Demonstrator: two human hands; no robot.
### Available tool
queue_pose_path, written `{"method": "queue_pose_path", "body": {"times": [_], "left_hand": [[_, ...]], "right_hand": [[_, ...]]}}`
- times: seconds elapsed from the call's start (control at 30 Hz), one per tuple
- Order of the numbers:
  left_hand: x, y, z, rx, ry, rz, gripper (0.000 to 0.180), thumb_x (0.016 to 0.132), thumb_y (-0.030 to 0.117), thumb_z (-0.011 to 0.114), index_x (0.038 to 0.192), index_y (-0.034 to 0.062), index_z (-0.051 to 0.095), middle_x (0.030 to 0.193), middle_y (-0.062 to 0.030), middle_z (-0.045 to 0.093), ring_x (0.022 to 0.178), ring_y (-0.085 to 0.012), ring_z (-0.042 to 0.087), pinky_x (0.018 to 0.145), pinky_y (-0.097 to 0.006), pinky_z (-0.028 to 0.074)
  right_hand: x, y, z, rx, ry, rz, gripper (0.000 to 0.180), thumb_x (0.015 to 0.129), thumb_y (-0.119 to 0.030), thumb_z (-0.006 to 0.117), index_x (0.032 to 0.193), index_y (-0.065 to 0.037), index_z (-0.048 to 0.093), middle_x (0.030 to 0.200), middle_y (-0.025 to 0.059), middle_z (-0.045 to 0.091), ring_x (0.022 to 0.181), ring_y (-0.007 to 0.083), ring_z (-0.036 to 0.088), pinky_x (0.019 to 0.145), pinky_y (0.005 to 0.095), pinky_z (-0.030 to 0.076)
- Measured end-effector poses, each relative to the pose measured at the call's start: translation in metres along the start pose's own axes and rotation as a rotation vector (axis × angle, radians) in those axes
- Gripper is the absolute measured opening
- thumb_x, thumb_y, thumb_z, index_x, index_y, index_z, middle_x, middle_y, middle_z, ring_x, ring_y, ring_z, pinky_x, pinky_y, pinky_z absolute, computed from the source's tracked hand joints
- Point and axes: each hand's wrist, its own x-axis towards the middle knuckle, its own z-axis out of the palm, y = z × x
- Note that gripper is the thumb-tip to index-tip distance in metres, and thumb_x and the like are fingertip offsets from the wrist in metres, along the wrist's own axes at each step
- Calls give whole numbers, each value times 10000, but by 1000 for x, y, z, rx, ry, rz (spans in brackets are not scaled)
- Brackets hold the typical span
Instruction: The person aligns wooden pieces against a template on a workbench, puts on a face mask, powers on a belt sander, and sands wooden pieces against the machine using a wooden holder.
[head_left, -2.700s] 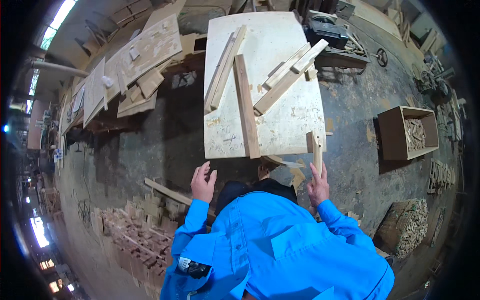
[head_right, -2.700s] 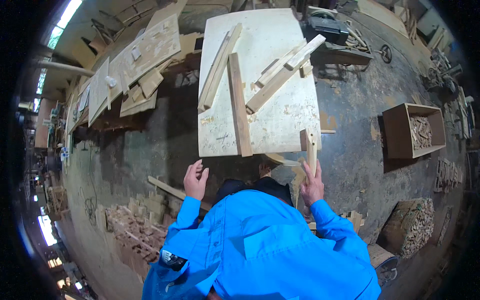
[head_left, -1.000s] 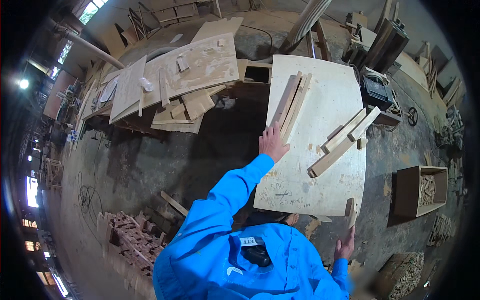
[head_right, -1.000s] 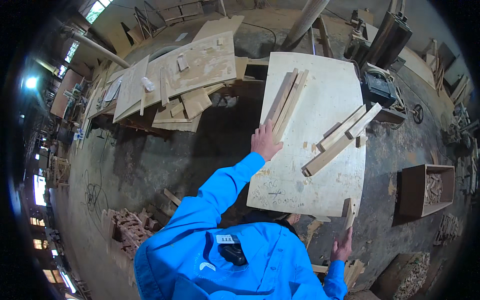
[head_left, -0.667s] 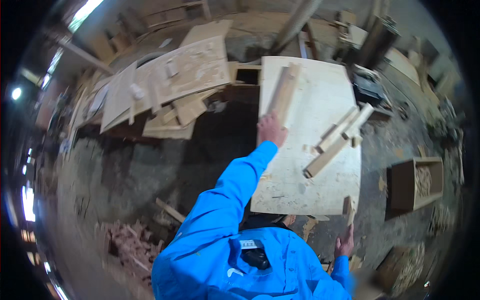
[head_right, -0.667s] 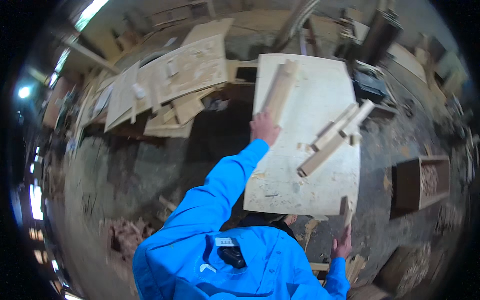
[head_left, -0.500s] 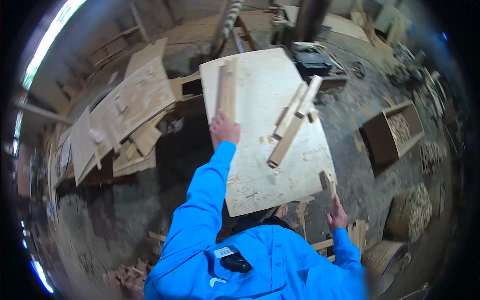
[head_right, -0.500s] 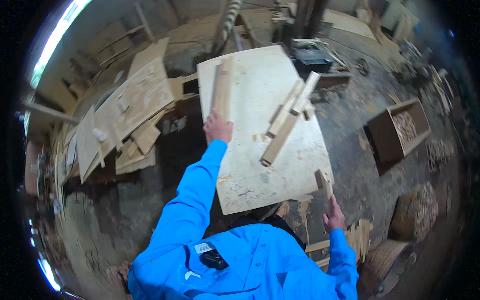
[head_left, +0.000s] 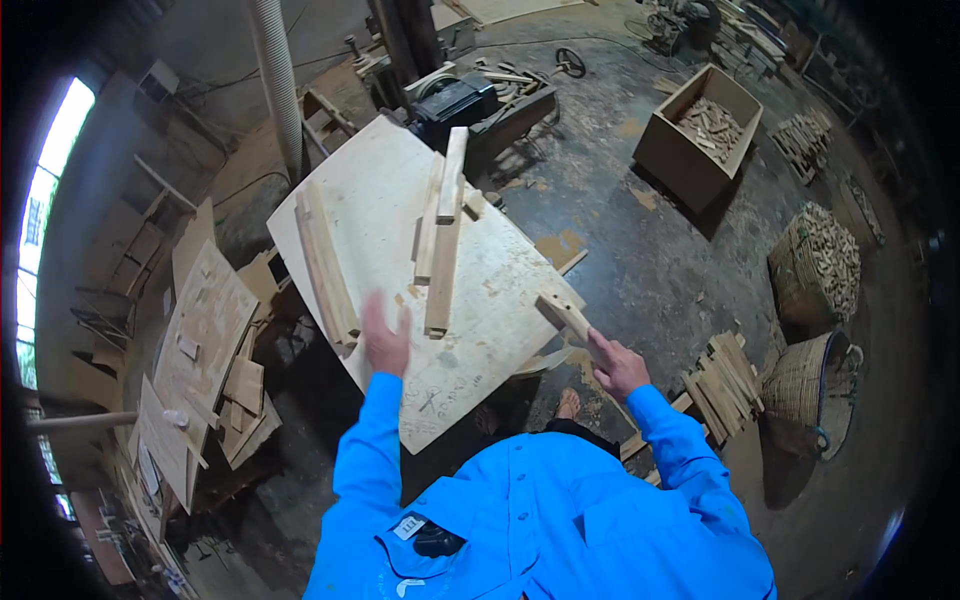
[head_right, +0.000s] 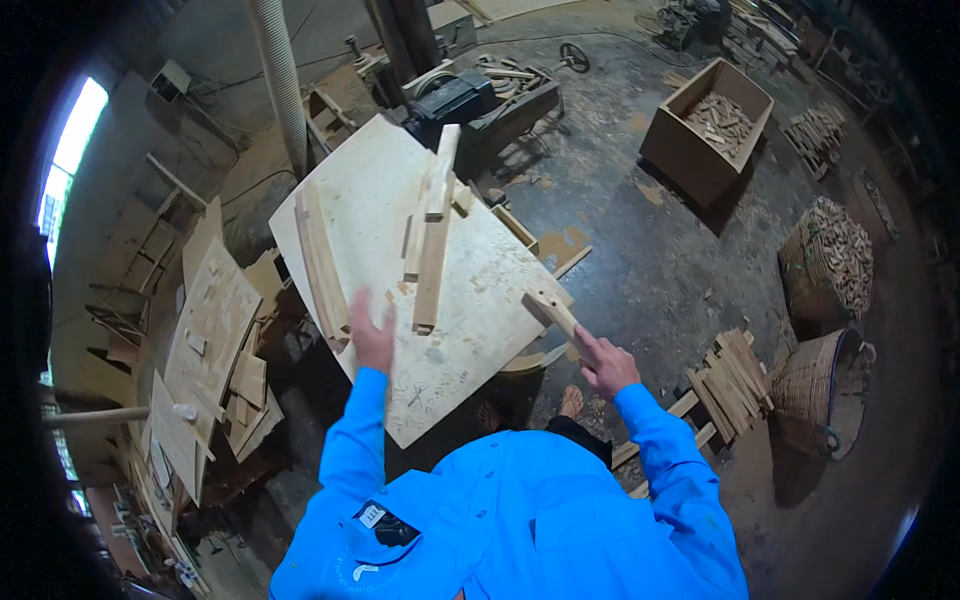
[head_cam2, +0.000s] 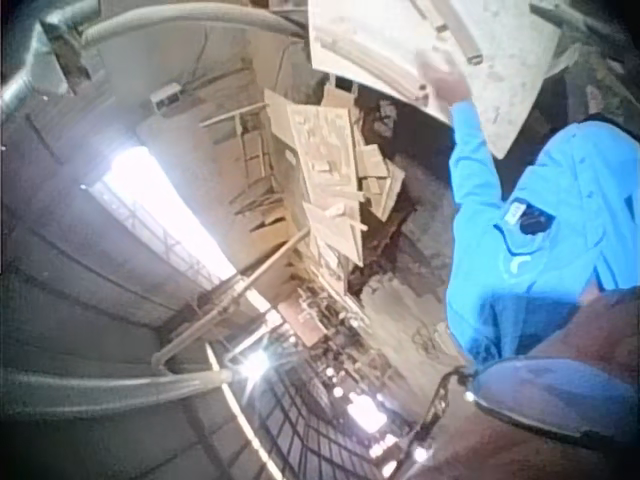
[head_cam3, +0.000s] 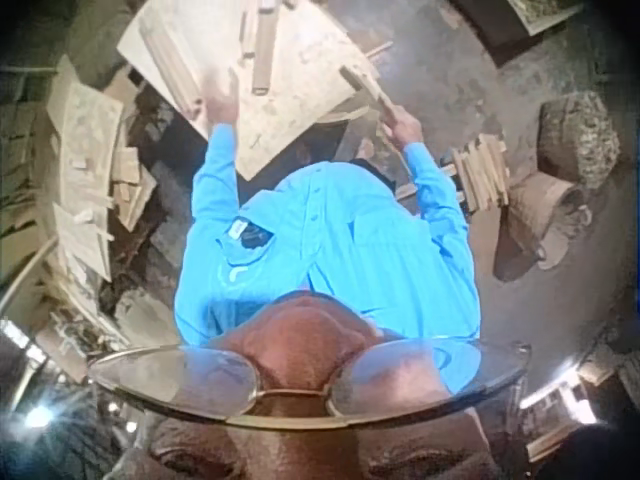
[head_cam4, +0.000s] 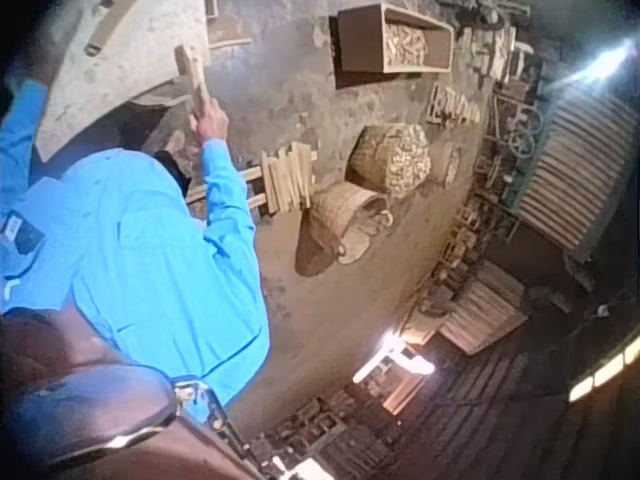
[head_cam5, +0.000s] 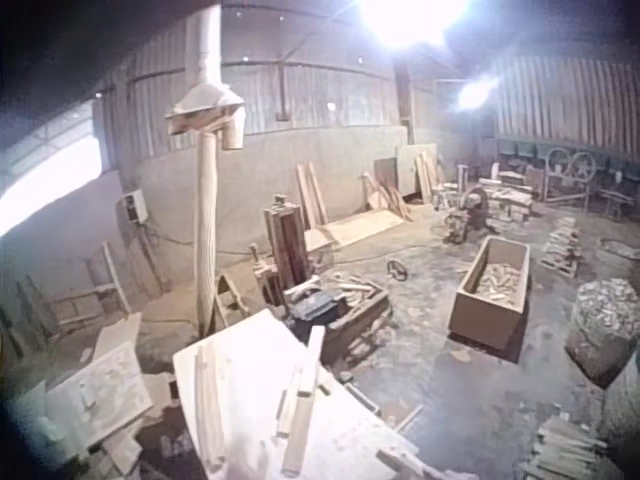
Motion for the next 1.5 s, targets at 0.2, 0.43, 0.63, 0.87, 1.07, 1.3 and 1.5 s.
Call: {"method": "queue_pose_path", "body": {"times": [0.2, 0.43, 0.63, 0.87, 1.07, 1.3, 1.5], "left_hand": [[-20, 238, -69, -1187, -1436, -281, 601, 1024, 290, 655, 1533, 28, 472, 1511, -110, 535, 1375, -213, 508, 1152, -385, 411], [-31, 344, -87, -1298, -1975, 617, 780, 1070, 491, 520, 1658, 71, 227, 1740, -201, 21, 1606, -386, 6, 1276, -527, 83], [-24, 366, -100, -1411, -1855, 707, 673, 1098, 410, 488, 1637, 59, 290, 1737, -208, 19, 1598, -417, 11, 1275, -539, 90], [7, 392, -132, -1452, -1929, 972, 573, 1044, 362, 565, 1479, -8, 532, 1723, -209, 152, 1568, -474, 151, 1233, -632, 194], [9, 355, -150, -1481, -1647, 974, 460, 1046, 253, 596, 1438, 17, 544, 1622, -245, 354, 1475, -433, 380, 1193, -545, 343], [12, 306, -185, -1446, -1569, 790, 530, 978, 223, 714, 1458, 41, 585, 1580, -219, 464, 1451, -416, 456, 1159, -529, 427], [9, 234, -220, -1337, -1566, 517, 579, 943, 228, 765, 1453, 16, 590, 1540, -217, 518, 1471, -412, 439, 1203, -551, 333]], "right_hand": [[-2, 5, 2, 81, -6, -37, 846, 857, -218, 715, 1608, -301, 334, 1052, 179, 630, 920, 434, 669, 821, 521, 567], [3, 8, -1, 174, -54, -43, 822, 883, -233, 710, 1611, -281, 332, 1065, 181, 609, 935, 445, 653, 815, 534, 547], [1, 13, 6, 199, -18, -80, 784, 908, -233, 697, 1606, -276, 342, 1066, 192, 605, 930, 456, 650, 805, 543, 535], [4, 12, 3, 228, -49, -71, 793, 901, -221, 706, 1604, -270, 342, 1083, 190, 618, 974, 441, 655, 820, 535, 540], [4, 7, -2, 224, -65, -55, 795, 898, -201, 701, 1604, -271, 342, 1126, 178, 633, 1016, 440, 656, 865, 528, 550], [5, 9, 4, 214, -22, -80, 783, 907, -199, 689, 1607, -274, 344, 1102, 196, 640, 981, 445, 666, 850, 530, 555], [2, 1, -2, 188, 0, -39, 823, 893, -170, 708, 1614, -284, 329, 1188, 176, 656, 1034, 412, 678, 908, 505, 563]]}}
